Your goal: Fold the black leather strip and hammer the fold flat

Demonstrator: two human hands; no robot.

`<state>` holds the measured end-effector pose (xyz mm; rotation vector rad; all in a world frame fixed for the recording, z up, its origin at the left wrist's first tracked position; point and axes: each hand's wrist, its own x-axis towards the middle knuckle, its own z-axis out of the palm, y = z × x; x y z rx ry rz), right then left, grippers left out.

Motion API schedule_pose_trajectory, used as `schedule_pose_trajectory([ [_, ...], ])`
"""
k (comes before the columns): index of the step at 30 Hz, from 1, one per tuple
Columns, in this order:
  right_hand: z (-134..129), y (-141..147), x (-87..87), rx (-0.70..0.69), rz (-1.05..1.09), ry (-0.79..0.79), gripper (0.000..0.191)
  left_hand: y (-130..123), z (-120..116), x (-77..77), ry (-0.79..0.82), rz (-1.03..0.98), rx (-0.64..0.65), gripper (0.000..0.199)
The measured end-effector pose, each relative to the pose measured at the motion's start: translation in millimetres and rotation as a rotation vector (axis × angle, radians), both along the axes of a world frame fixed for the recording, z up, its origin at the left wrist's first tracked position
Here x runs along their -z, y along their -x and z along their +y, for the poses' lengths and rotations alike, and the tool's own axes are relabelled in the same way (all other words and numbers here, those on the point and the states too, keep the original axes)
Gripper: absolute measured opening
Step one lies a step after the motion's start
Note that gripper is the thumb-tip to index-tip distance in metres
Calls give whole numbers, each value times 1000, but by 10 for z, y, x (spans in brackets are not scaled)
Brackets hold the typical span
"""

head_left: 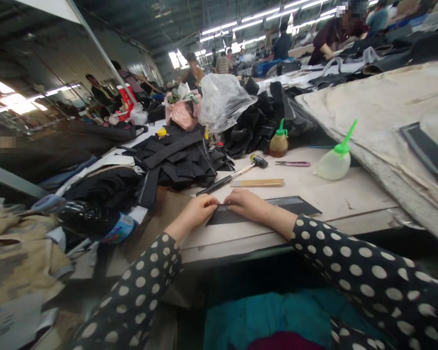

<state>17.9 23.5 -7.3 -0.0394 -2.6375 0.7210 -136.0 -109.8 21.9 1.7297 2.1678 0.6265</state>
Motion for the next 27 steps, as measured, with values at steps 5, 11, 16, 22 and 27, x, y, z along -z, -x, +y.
schedule_pose_trajectory([
  [5,9,4,0,-22,16,-4,15,8,25,-3,8,116,60,17],
  [11,14,5,12,-28,50,4,20,-79,10,-42,12,317,102,14],
  [16,13,-1,8,-38,55,-22,22,-200,-40,-126,68,554,132,16],
  [22,-38,-42,-45,-35,-13,-238,21,-246,-142,-154,81,728,335,20],
  [27,-123,-112,-140,-15,-117,-451,18,-251,-236,-123,98,705,358,21],
])
